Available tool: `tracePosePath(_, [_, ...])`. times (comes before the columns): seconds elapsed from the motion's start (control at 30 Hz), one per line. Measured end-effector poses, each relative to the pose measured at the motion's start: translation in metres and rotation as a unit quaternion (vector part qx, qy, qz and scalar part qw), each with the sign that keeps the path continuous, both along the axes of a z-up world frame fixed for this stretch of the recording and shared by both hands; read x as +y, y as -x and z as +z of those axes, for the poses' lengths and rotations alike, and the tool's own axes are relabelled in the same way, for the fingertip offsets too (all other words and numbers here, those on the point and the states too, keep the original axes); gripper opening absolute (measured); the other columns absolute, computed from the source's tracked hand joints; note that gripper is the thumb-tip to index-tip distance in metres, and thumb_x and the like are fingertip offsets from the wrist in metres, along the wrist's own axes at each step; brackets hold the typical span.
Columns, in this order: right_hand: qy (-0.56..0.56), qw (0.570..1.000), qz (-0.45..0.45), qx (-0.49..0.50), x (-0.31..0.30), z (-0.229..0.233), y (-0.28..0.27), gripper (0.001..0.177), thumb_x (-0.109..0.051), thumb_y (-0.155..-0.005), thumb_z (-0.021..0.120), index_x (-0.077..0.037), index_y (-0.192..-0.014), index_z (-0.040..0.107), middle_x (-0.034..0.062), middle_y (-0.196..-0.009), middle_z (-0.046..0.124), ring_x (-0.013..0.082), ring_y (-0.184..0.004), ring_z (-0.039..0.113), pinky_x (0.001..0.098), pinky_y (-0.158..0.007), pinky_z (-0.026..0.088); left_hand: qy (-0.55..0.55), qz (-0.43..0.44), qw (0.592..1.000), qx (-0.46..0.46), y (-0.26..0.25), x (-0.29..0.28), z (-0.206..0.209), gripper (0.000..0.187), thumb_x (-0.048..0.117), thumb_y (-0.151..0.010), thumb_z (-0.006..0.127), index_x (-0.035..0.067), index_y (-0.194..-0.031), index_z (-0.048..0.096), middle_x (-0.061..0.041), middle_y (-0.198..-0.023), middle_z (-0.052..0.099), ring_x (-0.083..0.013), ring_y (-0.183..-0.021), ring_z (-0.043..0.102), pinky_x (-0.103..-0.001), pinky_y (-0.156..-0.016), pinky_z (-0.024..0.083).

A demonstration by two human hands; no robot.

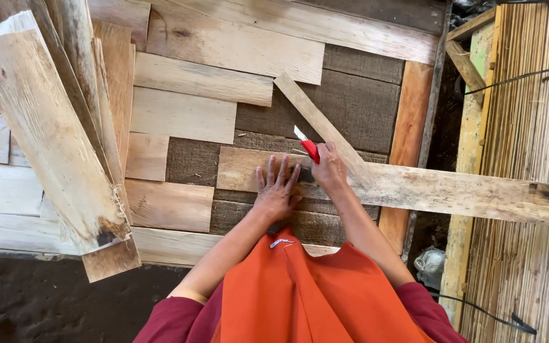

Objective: A person is cutting thin wooden strips with a utility knife and arranging them to form a surface.

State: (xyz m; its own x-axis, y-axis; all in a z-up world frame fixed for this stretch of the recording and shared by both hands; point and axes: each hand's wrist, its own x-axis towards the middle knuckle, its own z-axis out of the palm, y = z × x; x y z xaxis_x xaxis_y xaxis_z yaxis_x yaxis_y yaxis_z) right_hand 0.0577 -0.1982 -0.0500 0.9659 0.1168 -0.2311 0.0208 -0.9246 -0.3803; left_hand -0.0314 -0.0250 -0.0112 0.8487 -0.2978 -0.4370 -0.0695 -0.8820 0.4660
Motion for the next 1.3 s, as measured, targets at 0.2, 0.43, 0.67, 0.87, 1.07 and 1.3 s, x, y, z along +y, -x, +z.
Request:
tracePosePath(0.2, [0.076, 0.993, 0.057, -0.066, -0.035, -0.031, 0.009, 0.040, -0.017, -0.078, 0.068, -0.013, -0.117, 0.061, 0.0054, -0.116, 0.053, 0.0336, -0.116, 0.055, 0.0512, -0.087, 0.055, -0.010, 0.016, 1.000, 0.008, 0.001, -0.003, 0.003, 0.086, 0.054, -0.096, 0.056, 0.029, -0.165, 0.012, -0.008, -0.172, -0.011, -0.0425, -0.155, -0.014, -0.071, -0.121, -0.003])
tracePosePath(0.43, [0.121, 0.979, 0.116, -0.115, -0.044, -0.036, -0.001, 0.038, -0.024, -0.076, 0.069, -0.013, -0.112, 0.061, 0.0063, -0.110, 0.053, 0.0305, -0.115, 0.047, 0.0496, -0.093, 0.043, -0.007, 0.036, 0.999, 0.010, 0.004, -0.010, 0.010, 0.088, 0.050, -0.094, 0.056, 0.025, -0.165, 0.010, -0.009, -0.172, -0.014, -0.0433, -0.155, -0.016, -0.072, -0.119, -0.006])
tracePosePath(0.67, [0.132, 0.988, 0.078, -0.020, -0.036, -0.017, -0.005, 0.036, -0.030, -0.080, 0.061, -0.017, -0.114, 0.059, 0.0065, -0.111, 0.058, 0.0306, -0.115, 0.047, 0.0504, -0.091, 0.040, 0.002, 0.023, 1.000, -0.018, 0.003, -0.001, 0.008, 0.097, 0.053, -0.088, 0.061, 0.024, -0.165, 0.010, -0.009, -0.172, -0.013, -0.0434, -0.155, -0.015, -0.072, -0.120, -0.003])
tracePosePath(0.87, [0.097, 0.993, 0.045, 0.045, -0.028, 0.001, -0.008, 0.037, -0.032, -0.083, 0.061, -0.017, -0.117, 0.057, 0.0088, -0.114, 0.063, 0.0320, -0.116, 0.046, 0.0532, -0.095, 0.039, -0.003, 0.016, 0.998, -0.059, -0.003, 0.007, 0.008, 0.105, 0.052, -0.085, 0.072, 0.028, -0.166, 0.009, -0.008, -0.172, -0.014, -0.0443, -0.155, -0.015, -0.073, -0.120, -0.002])
tracePosePath(1.07, [0.087, 0.993, 0.059, 0.048, 0.009, 0.031, -0.009, 0.036, -0.032, -0.085, 0.059, -0.017, -0.118, 0.056, 0.0097, -0.115, 0.064, 0.0325, -0.117, 0.046, 0.0535, -0.097, 0.039, -0.011, 0.035, 0.997, -0.066, -0.005, 0.013, 0.019, 0.103, 0.040, -0.085, 0.076, 0.027, -0.165, 0.013, -0.011, -0.172, -0.012, -0.0446, -0.155, -0.014, -0.072, -0.120, 0.000])
tracePosePath(1.3, [0.098, 0.990, 0.092, 0.032, 0.053, 0.060, -0.003, 0.031, -0.027, -0.085, 0.059, -0.015, -0.114, 0.055, 0.0098, -0.114, 0.064, 0.0318, -0.116, 0.047, 0.0522, -0.094, 0.040, -0.017, 0.062, 0.998, -0.014, -0.003, 0.019, 0.027, 0.106, 0.035, -0.083, 0.073, 0.020, -0.166, 0.010, -0.015, -0.171, -0.012, -0.0464, -0.154, -0.016, -0.073, -0.119, -0.002])
